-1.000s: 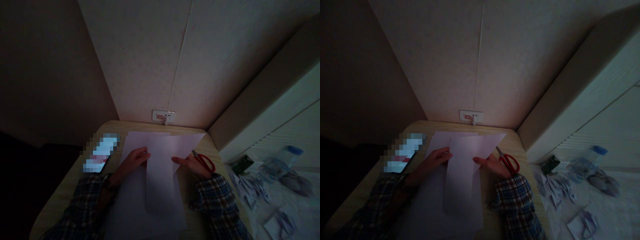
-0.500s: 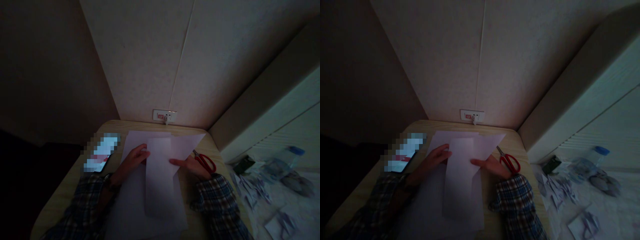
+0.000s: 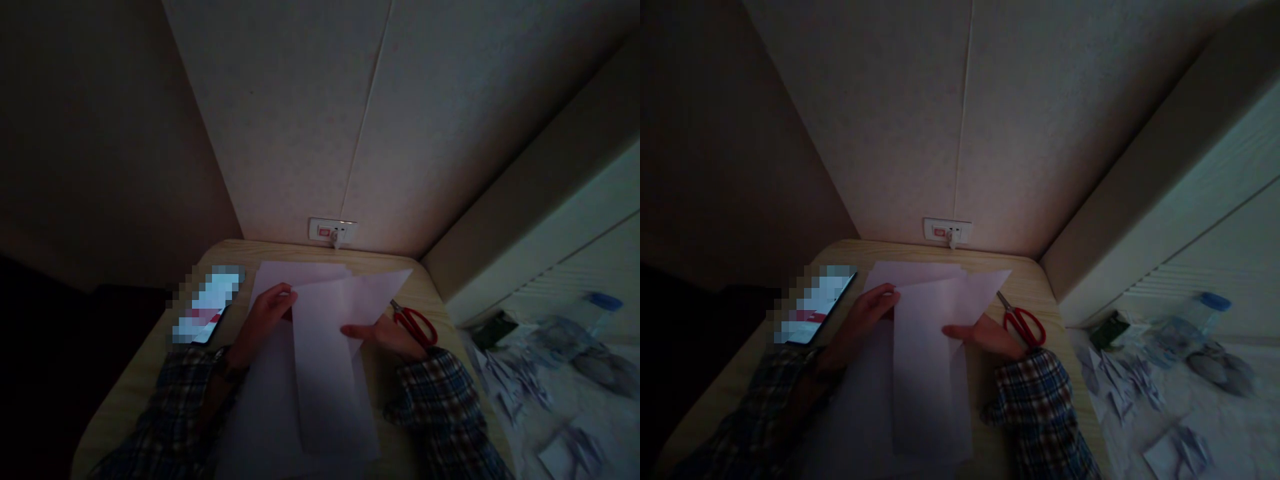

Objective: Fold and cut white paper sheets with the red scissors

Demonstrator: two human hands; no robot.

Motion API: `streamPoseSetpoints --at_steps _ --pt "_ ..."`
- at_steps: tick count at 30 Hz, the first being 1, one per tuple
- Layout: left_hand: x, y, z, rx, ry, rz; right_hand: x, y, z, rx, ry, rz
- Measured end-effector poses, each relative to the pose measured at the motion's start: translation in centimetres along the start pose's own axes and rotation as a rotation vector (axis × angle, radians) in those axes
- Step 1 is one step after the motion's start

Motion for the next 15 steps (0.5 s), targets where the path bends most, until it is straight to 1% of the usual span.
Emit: streamPoseSetpoints --at_steps 6,12,15 --pt "-0.06 -0.32 0.50 0.016 0.005 0.048 -0.11 0.03 0.09 0.033 -0.024 0.003" --pt "-0.33 -0.66 0.83 0.068 -0.001 0.059 -0.09 0.19 0.35 0.022 -0.018 -0.025" --pt "-0.18 -0.58 0.60 0.040 -0.029 0.071 -0.09 0.15 0.13 0.024 -0.021 0.015"
Point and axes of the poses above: each hand's wrist, its own y-axis towards the middle knuckle, its own x-axis out of the palm, z = x × y, the point moved 1 cm from there along y, towards the middle knuckle, and after that the axes turned 2 degrees about y, right-handed, at the moved point
